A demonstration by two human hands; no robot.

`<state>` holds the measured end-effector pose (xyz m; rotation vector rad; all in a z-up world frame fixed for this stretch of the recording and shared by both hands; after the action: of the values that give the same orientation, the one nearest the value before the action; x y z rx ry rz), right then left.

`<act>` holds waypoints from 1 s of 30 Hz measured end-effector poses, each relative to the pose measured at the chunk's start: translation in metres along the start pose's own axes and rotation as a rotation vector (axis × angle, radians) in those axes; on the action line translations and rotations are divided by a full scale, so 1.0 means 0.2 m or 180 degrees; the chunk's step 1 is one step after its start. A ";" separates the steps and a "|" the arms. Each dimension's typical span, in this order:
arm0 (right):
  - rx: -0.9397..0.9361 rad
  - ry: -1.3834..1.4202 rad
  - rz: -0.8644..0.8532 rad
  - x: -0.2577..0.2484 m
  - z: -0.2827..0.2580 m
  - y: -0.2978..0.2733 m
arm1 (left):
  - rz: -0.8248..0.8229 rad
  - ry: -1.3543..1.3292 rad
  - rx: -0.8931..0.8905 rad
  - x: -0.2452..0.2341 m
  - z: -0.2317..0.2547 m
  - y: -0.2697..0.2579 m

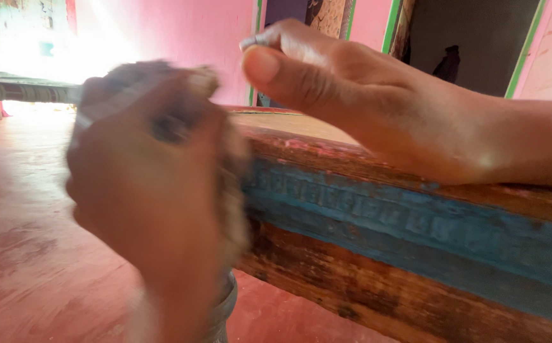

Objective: The person wipes the edges and legs of a wooden table with a cloth. They move along the table, cleaning the top edge, the side panels, and the turned legs in sequence.

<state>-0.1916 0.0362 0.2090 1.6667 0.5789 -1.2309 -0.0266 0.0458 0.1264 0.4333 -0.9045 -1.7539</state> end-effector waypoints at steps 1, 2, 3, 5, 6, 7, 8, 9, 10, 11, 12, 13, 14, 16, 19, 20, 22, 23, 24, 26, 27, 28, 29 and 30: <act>0.0027 -0.0002 0.0024 0.00 0.00 -0.01 | 0.0183 0.0117 0.0375 -0.04 -0.01 0.08; 0.0049 0.0006 0.0050 -0.01 -0.01 -0.01 | 0.0371 0.0239 0.0758 -0.08 -0.02 0.14; 0.0070 0.0014 0.0077 -0.01 -0.01 -0.01 | 0.0478 0.0501 0.0793 -0.09 -0.06 0.20; 0.0115 0.0041 0.0128 -0.01 0.01 -0.01 | 0.0725 0.0991 0.1039 -0.12 -0.09 0.27; 0.0139 0.0046 0.0163 -0.01 0.02 0.00 | 0.0881 0.1221 0.1244 -0.13 -0.07 0.28; 0.0159 0.0050 0.0214 -0.01 0.04 0.00 | 0.1072 0.1415 0.1638 -0.15 -0.02 0.27; 0.0105 0.0113 0.0217 -0.02 0.04 0.00 | 0.0823 0.1199 0.1490 -0.13 -0.04 0.28; 0.0051 0.0176 0.0217 -0.02 0.05 -0.01 | 0.0586 0.0991 0.1326 -0.13 -0.03 0.28; -0.0104 0.0310 0.0160 -0.02 0.03 0.00 | -0.0078 0.0407 0.0611 -0.10 -0.10 0.28; -0.0204 0.0420 0.0105 -0.02 0.02 -0.01 | -0.0737 -0.0174 -0.0111 -0.05 -0.14 0.25; -0.0321 0.0511 0.0046 -0.03 -0.01 0.00 | -0.0798 -0.0473 0.0083 -0.06 -0.04 0.23; -0.0382 0.0578 -0.0012 -0.03 -0.03 -0.01 | -0.0860 -0.0771 0.0279 -0.06 0.06 0.20; -0.0424 0.0647 -0.0072 -0.03 -0.05 -0.02 | -0.0938 -0.1075 0.0468 -0.07 0.17 0.18; -0.0543 0.0589 -0.0079 -0.04 -0.09 -0.03 | -0.1141 -0.2046 -0.0391 -0.02 0.24 0.11; -0.0622 0.0561 0.0188 -0.11 -0.11 -0.04 | -0.1459 -0.3061 -0.1511 0.12 0.32 0.04; -0.0638 0.0554 0.0319 -0.14 -0.10 -0.03 | -0.1561 -0.3329 -0.1855 0.17 0.33 0.02; -0.0268 0.1335 0.0085 -0.19 -0.02 0.01 | -0.1792 -0.3860 -0.1479 0.21 0.40 0.03; -0.0237 0.1449 0.0181 -0.23 0.00 0.03 | -0.1906 -0.4119 -0.1287 0.23 0.43 0.04; -0.0215 0.1566 0.0287 -0.27 0.02 0.05 | -0.2008 -0.4191 -0.1263 0.24 0.44 0.05; -0.0468 0.1241 0.0933 -0.36 0.01 0.05 | -0.2227 -0.4336 -0.1225 0.27 0.47 0.05; -0.0348 0.1475 0.1044 -0.40 0.03 0.06 | -0.2118 -0.3729 -0.0781 0.25 0.47 0.08; -0.0229 0.1701 0.1171 -0.45 0.05 0.08 | -0.1998 -0.3122 -0.0339 0.23 0.49 0.12; -0.0112 0.1927 0.1299 -0.50 0.08 0.09 | -0.1874 -0.2780 0.0011 0.21 0.51 0.17; 0.0381 0.1445 0.1351 -0.53 0.12 0.08 | -0.1723 -0.2418 0.0299 0.18 0.52 0.19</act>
<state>-0.2295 0.0238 0.3113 2.0583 0.3912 -0.5925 -0.0854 0.0456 0.2262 0.0463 -1.5028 -2.4444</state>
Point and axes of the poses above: each hand's wrist, its own y-axis towards the middle knuckle, its own x-axis out of the palm, z = x × y, the point moved 8 cm from there along y, towards the middle knuckle, and after that the axes turned 8 degrees about x, right-handed, at the moved point
